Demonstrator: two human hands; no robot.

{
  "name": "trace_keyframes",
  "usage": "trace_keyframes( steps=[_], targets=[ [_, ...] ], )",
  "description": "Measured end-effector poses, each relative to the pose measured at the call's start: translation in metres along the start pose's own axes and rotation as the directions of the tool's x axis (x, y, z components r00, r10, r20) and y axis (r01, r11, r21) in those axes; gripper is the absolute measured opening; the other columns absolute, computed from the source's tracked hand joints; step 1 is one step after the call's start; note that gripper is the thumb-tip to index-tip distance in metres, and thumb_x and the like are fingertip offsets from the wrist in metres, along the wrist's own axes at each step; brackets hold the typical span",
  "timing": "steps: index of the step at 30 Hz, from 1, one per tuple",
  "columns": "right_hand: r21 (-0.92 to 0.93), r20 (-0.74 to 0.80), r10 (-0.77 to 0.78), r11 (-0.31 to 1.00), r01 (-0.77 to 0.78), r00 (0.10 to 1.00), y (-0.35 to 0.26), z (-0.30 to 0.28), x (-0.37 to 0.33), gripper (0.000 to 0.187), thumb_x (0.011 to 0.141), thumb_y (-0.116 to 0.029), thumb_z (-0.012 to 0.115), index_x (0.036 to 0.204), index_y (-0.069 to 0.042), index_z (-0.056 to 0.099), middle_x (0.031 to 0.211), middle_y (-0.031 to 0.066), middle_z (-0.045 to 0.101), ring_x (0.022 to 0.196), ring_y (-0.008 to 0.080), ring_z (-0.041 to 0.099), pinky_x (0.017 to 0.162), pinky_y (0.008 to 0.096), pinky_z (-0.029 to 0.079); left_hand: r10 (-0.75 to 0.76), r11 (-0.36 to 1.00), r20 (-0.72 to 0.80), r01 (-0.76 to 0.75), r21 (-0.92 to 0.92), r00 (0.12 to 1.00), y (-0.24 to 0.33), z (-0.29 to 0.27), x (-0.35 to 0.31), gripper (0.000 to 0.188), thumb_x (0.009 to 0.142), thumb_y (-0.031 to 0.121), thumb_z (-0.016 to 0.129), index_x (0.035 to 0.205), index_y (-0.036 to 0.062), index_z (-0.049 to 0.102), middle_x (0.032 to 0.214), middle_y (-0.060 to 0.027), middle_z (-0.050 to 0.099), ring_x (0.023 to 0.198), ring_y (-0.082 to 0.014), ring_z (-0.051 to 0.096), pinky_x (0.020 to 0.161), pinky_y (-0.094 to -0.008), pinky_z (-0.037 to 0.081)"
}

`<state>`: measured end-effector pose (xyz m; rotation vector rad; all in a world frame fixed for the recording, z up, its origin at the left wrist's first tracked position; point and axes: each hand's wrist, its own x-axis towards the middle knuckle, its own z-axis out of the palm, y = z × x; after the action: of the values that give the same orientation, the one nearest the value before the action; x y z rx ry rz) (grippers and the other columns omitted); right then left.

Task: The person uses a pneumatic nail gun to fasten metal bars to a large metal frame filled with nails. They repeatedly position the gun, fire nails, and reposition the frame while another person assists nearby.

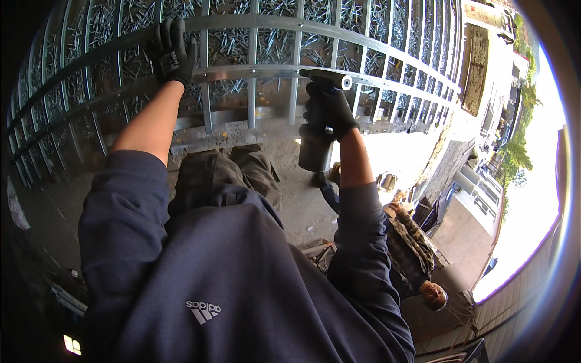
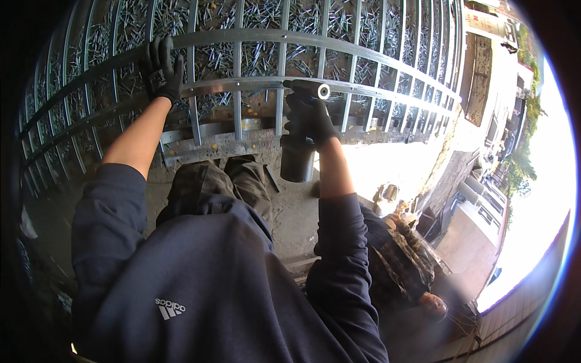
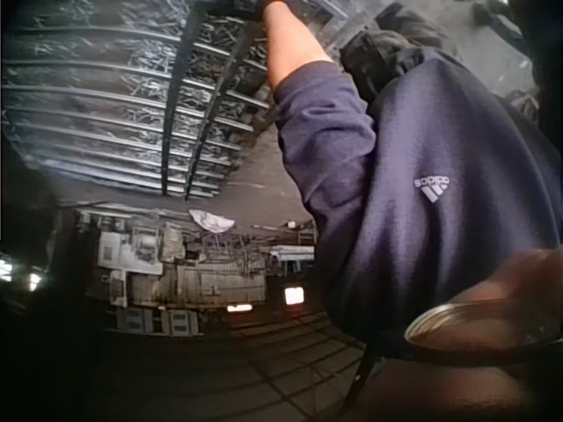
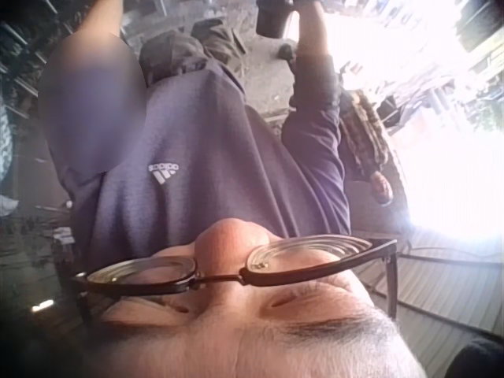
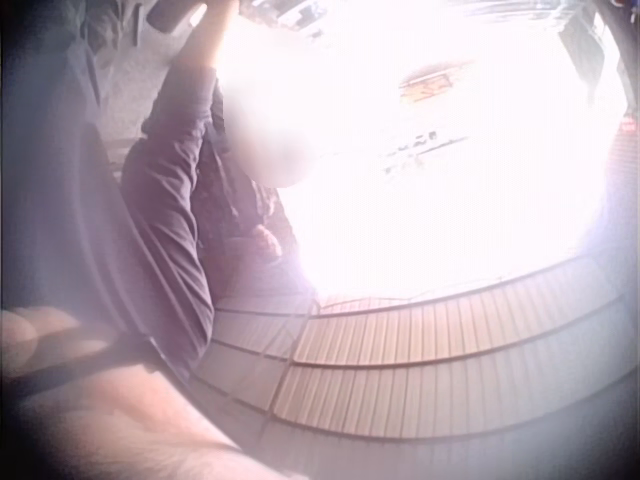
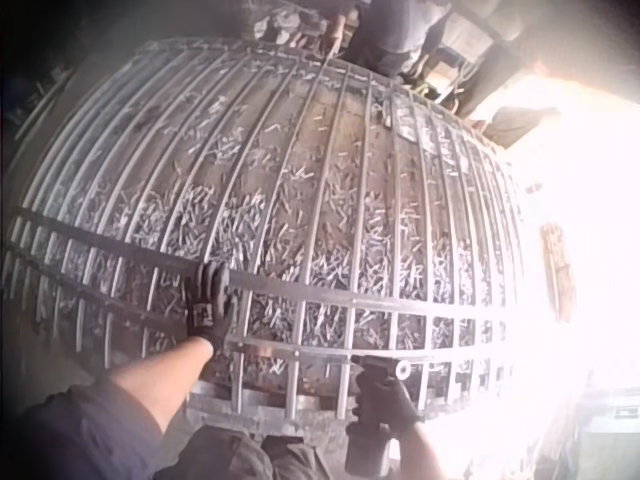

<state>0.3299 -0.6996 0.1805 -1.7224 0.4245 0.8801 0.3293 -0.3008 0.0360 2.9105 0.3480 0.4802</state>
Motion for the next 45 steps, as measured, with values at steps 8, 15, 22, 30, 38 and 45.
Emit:
trace_keyframes(
  steps=[8,15,22,30,38,45],
  targets=[
    [-0.328,0.095,-0.204,0.918,0.224,0.974,0.046,-0.008,0.035,0.032,0.088,-0.031,0.072,0.111,-0.01,0.067,0.089,0.0054,0.06,0.078,0.0206,0.059,0.063,0.036,0.052,0.0,0.999,-0.021,-0.001,-0.033,1.0,-0.002,0.006,-0.001,0.063,0.096,0.051,0.056,0.152,0.0242,0.043,0.158,-0.0051,0.038,0.15,-0.0315,0.029,0.116,-0.0644,0.028],
    [-0.35,0.116,0.033,0.937,0.01,0.993,0.04,-0.014,0.039,0.051,0.062,-0.047,0.081,0.096,-0.012,0.067,0.111,0.006,0.065,0.128,0.0315,0.052,0.092,0.0406,0.05,0.007,0.999,-0.019,-0.007,-0.046,1.0,-0.002,0.007,-0.001,0.063,0.095,0.05,0.057,0.151,0.0251,0.044,0.157,-0.0047,0.038,0.15,-0.0317,0.029,0.115,-0.0654,0.029],
    [-0.373,0.126,-0.06,0.922,0.104,0.99,0.047,-0.018,0.043,0.064,0.06,-0.041,0.083,0.112,-0.009,0.062,0.096,0.0048,0.067,0.11,0.0294,0.063,0.092,0.0423,0.051,0.018,0.999,-0.029,-0.019,-0.031,0.999,-0.002,0.006,0.0,0.062,0.095,0.048,0.058,0.151,0.0252,0.044,0.156,-0.0048,0.039,0.148,-0.032,0.031,0.114,-0.0649,0.03],
    [-0.349,0.154,-0.06,0.93,0.112,0.986,0.049,-0.01,0.039,0.061,0.074,-0.027,0.076,0.13,-0.012,0.056,0.102,0.0029,0.066,0.108,0.0231,0.065,0.091,0.0408,0.05,0.023,0.998,-0.058,-0.026,-0.057,0.998,-0.001,0.009,0.0,0.065,0.094,0.049,0.058,0.154,0.0267,0.042,0.158,-0.0042,0.039,0.149,-0.0318,0.03,0.113,-0.065,0.03],
    [-0.082,-0.013,0.099,0.992,-0.099,0.995,-0.001,0.013,0.016,0.019,0.1,-0.027,0.066,0.11,-0.011,0.065,0.074,0.0003,0.056,0.059,0.0148,0.057,0.053,0.0331,0.05,0.015,1.0,-0.023,-0.015,0.0,1.0,0.003,0.008,-0.003,0.064,0.095,0.049,0.059,0.153,0.0261,0.043,0.159,-0.0051,0.038,0.15,-0.0347,0.029,0.118,-0.062,0.026],
    [0.0,0.098,0.237,0.971,-0.238,0.967,-0.011,0.004,-0.065,0.026,0.1,-0.029,0.069,0.117,-0.01,0.066,0.079,0.0005,0.061,0.064,0.0142,0.061,0.057,0.0323,0.054,0.042,0.998,-0.041,-0.044,-0.051,0.998,-0.001,0.006,0.0,0.062,0.096,0.048,0.058,0.152,0.0246,0.045,0.159,-0.005,0.039,0.149,-0.0344,0.03,0.118,-0.061,0.026]
  ],
)
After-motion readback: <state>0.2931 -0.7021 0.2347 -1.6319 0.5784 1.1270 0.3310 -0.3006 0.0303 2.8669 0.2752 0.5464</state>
